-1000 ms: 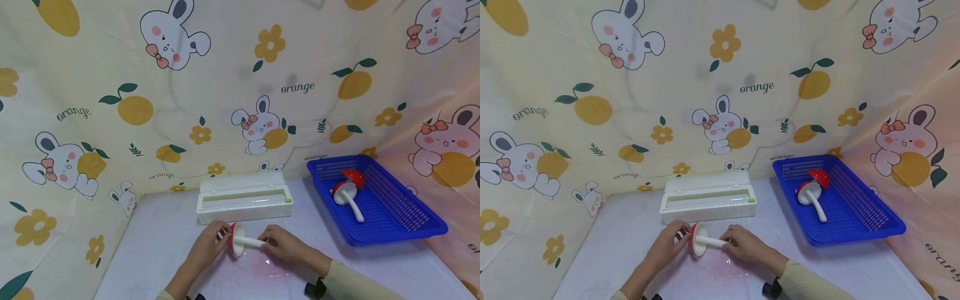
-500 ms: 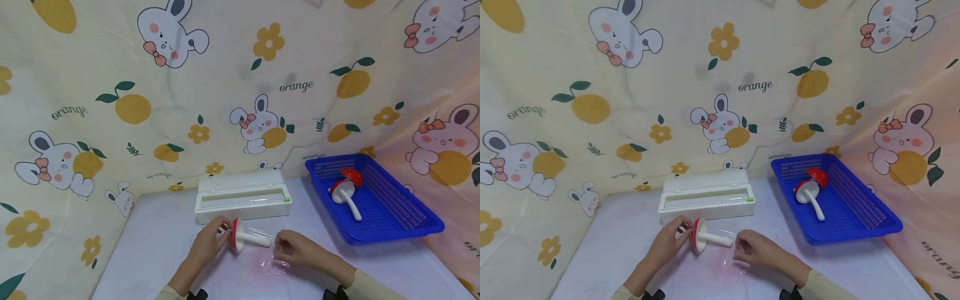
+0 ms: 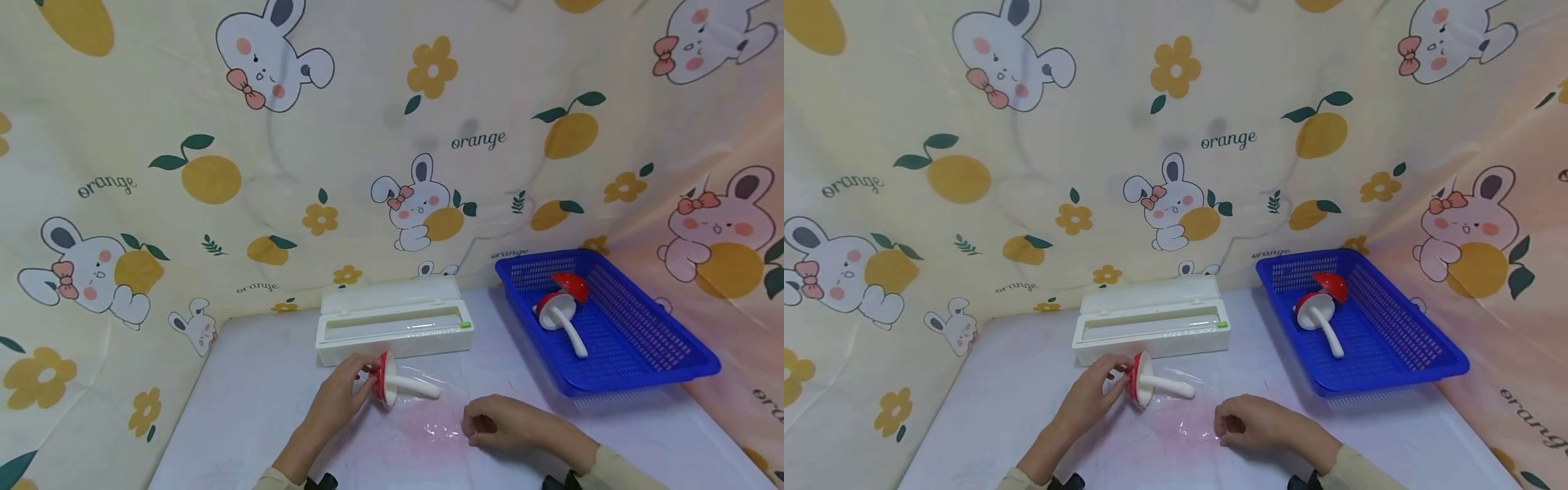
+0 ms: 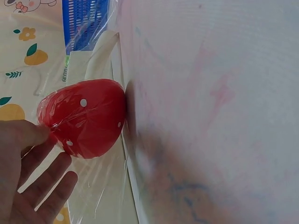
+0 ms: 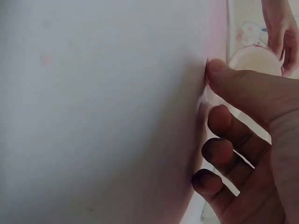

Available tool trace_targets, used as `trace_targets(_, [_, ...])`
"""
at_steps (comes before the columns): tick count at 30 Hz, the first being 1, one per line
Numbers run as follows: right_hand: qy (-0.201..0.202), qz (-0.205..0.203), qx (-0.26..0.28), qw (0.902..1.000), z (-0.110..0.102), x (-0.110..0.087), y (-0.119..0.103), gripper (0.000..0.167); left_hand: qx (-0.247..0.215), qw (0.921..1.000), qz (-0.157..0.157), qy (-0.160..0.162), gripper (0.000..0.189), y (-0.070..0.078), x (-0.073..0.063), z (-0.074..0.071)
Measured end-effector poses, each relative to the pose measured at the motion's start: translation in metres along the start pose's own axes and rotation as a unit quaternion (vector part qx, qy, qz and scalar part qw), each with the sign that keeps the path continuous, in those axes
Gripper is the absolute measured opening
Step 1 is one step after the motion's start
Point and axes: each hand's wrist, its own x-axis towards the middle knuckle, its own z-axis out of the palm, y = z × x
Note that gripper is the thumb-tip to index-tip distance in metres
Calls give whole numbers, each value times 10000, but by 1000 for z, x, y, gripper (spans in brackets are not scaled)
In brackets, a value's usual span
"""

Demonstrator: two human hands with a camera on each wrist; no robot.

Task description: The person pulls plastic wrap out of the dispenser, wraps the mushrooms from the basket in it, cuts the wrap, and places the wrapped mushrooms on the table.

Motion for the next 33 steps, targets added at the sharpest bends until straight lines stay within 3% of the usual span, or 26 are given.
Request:
trace_targets(4, [225,107,161,9996,-3,6,2,9,70,9999,-4,-96,35,0,0,0])
trace_targets(9, [1010,129,183,9946,-7,16,5,12,193,9997,41,-146,38,-2,0,2])
trace_targets(14, [1551,526,553,9849,-11,28,3,9,238,9996,92,-112,41,-2,-1,2])
trace_targets(22, [2512,1041,1298,9535,-10,53,1,11,158,9997,108,-161,54,-5,1,5])
trace_targets(27, [2879,1204,1651,9356,-6,67,5,12,122,9991,372,-133,68,-7,1,6])
trace_targets(30, [3011,1111,1618,9332,-3,75,6,11,329,9979,557,-54,73,-8,1,7])
trace_targets(33, [3017,1088,1334,9377,-2,83,5,10,529,9966,634,53,72,-7,0,9])
